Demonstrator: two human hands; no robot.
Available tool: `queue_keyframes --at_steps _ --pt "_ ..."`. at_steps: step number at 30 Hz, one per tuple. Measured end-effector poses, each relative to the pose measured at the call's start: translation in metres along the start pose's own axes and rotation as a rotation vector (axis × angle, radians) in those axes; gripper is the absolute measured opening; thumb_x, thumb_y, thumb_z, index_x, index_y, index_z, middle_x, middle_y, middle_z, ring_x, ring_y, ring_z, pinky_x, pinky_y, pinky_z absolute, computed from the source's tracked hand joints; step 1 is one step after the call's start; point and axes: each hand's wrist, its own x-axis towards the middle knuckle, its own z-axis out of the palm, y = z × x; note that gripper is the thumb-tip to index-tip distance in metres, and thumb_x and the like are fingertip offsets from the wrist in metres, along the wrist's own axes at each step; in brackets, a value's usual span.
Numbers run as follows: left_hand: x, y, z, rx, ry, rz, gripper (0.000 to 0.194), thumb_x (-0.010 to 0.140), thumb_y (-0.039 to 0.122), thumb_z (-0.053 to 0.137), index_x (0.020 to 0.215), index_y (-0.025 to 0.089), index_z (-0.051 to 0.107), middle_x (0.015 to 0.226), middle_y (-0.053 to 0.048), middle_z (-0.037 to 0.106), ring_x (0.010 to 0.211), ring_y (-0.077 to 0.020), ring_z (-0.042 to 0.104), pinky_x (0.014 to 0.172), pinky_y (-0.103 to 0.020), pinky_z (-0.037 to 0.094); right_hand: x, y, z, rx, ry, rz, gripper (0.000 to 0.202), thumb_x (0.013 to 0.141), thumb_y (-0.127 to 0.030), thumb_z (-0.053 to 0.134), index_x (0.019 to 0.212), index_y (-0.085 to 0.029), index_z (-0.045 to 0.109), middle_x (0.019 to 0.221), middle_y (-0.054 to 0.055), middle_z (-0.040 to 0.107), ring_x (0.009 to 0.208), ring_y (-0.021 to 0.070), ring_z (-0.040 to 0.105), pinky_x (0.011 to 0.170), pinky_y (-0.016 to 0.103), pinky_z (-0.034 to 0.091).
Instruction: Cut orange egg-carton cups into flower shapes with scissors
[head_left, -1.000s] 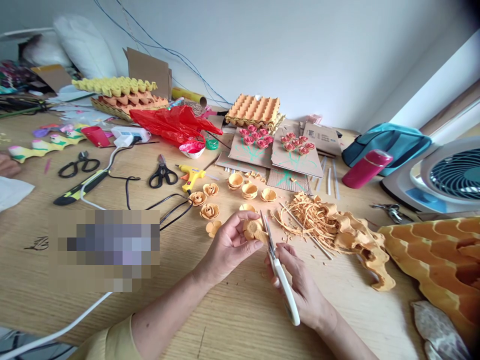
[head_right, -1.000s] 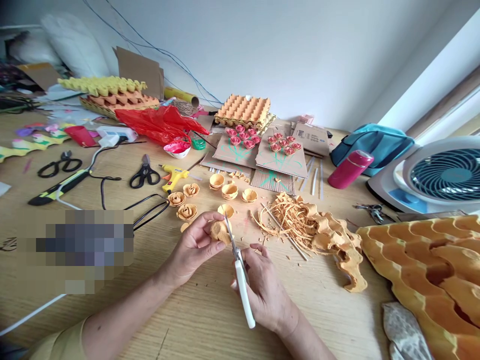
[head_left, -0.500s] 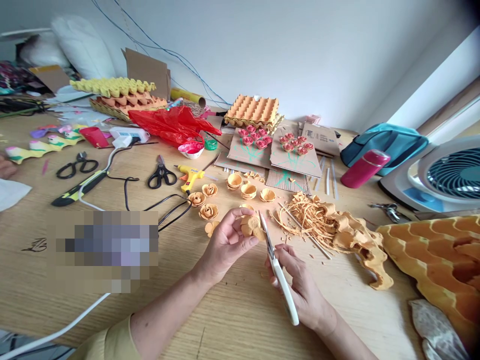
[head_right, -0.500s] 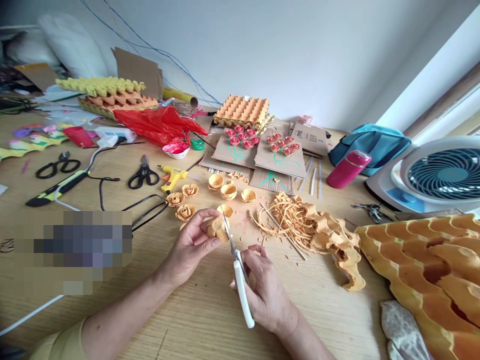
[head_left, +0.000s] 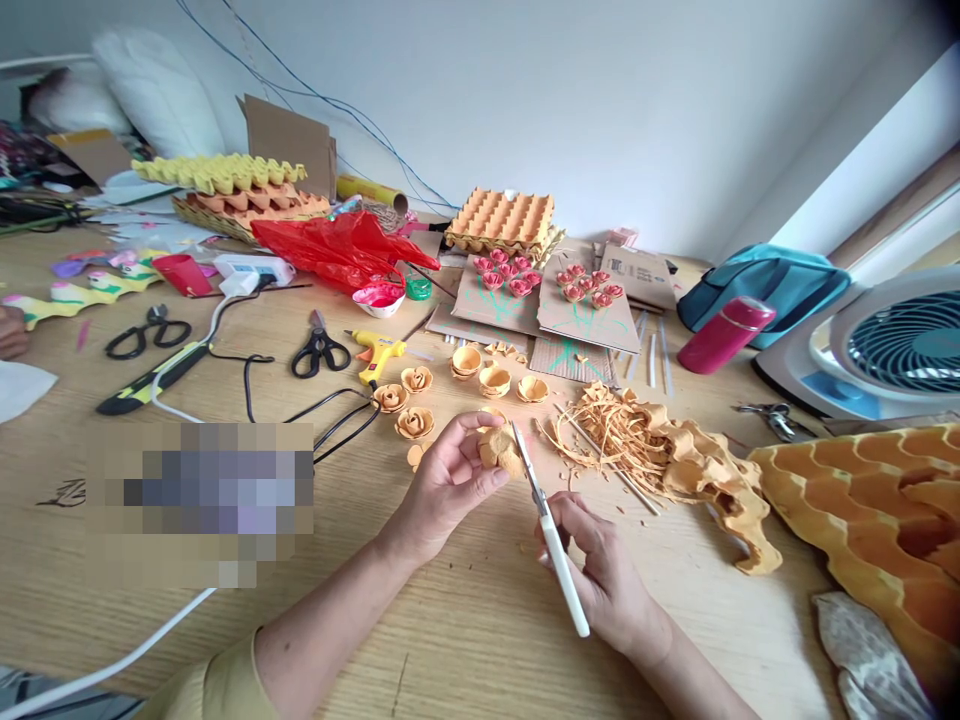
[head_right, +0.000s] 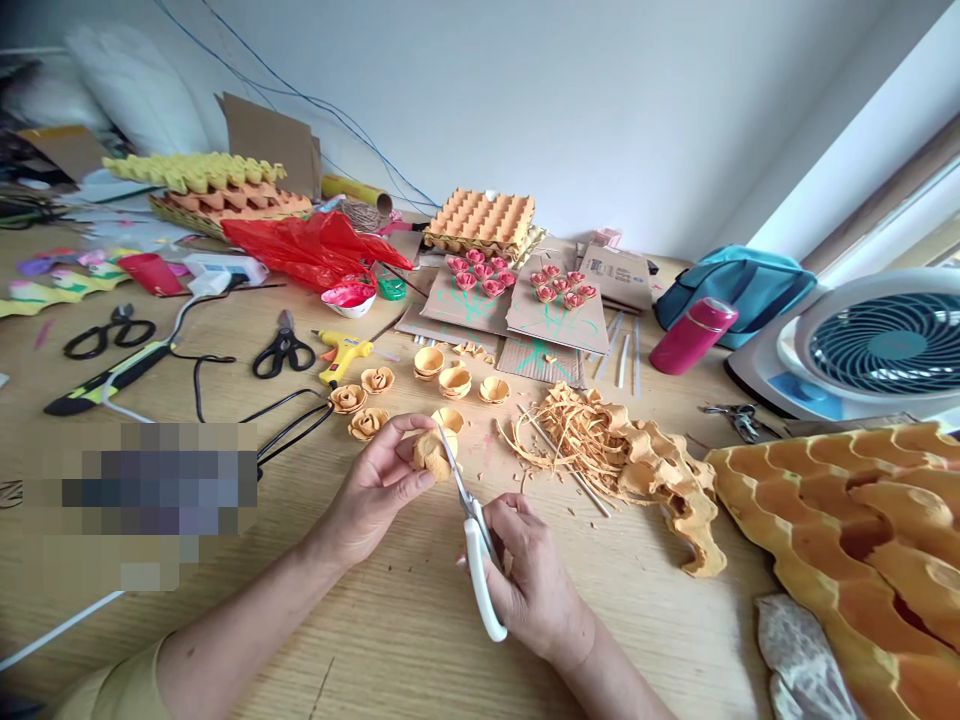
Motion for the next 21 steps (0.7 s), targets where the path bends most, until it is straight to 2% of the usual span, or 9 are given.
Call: queue_keyframes --at_steps 4,7,11,15,17,19,21 --pt "0.0 0.001 0.001 -0.011 -0.008 -0.015 0.044 0.079 0.021 0.078 0.117 0.026 0.056 0.099 0.0 0.067 0.091 -0.0109 0.059 0.087 -0.024 0.044 0.002 0.003 0.001 0.064 0.049 0.076 0.027 0.095 -0.041 0.057 0.077 -0.022 0.053 0.072 0.001 0.054 0.069 0.0176 0.049 0.067 0.031 0.043" --pt "-0.001 -0.001 0.005 -0.019 -0.022 -0.039 0.045 0.079 0.021 0.078 0.117 0.024 0.056 0.096 0.0 0.065 0.088 -0.0107 0.058 0.084 -0.023 0.045 0.005 0.004 0.002 0.22 0.118 0.176 0.025 0.09 -0.045 0.064 0.089 -0.022 0.058 0.077 0.0 0.058 0.07 0.017 0.052 0.065 0.03 0.044" --pt "-0.005 -0.009 0.013 -0.007 -0.086 -0.093 0.043 0.079 0.022 0.078 0.116 0.024 0.056 0.094 0.0 0.063 0.086 -0.0117 0.059 0.084 -0.026 0.046 0.01 0.003 0.004 0.449 0.217 0.241 0.036 0.083 -0.049 0.073 0.101 -0.023 0.056 0.084 0.001 0.06 0.068 0.0157 0.053 0.06 0.028 0.047" --pt "-0.009 -0.019 0.017 0.069 -0.136 -0.121 0.043 0.079 0.026 0.078 0.115 0.023 0.055 0.101 -0.004 0.066 0.093 -0.0163 0.062 0.088 -0.031 0.047 0.011 0.003 0.006 0.527 0.323 0.264 0.037 0.081 -0.046 0.076 0.103 -0.024 0.055 0.081 -0.001 0.055 0.065 0.0133 0.049 0.056 0.025 0.045" --pt "-0.009 -0.02 0.016 0.069 -0.169 -0.154 0.046 0.077 0.029 0.08 0.116 0.023 0.055 0.106 -0.006 0.066 0.095 -0.0177 0.063 0.087 -0.031 0.047 0.009 0.004 0.004 0.521 0.319 0.257 0.034 0.081 -0.041 0.077 0.102 -0.025 0.056 0.083 -0.001 0.055 0.066 0.0128 0.049 0.056 0.024 0.045" --pt "-0.008 -0.019 0.014 0.044 -0.196 -0.193 0.049 0.075 0.036 0.081 0.115 0.021 0.057 0.103 -0.006 0.065 0.093 -0.0176 0.063 0.082 -0.029 0.047 0.007 0.006 0.001 0.486 0.262 0.229 0.032 0.08 -0.037 0.079 0.1 -0.025 0.057 0.081 -0.002 0.054 0.063 0.0123 0.048 0.054 0.023 0.044" --pt "-0.007 -0.018 0.012 0.04 -0.196 -0.231 0.046 0.077 0.043 0.078 0.111 0.018 0.06 0.093 -0.005 0.066 0.085 -0.0163 0.062 0.074 -0.027 0.046 0.004 0.007 -0.001 0.441 0.15 0.215 0.029 0.081 -0.034 0.079 0.098 -0.025 0.057 0.087 -0.001 0.058 0.071 0.014 0.053 0.063 0.025 0.048"
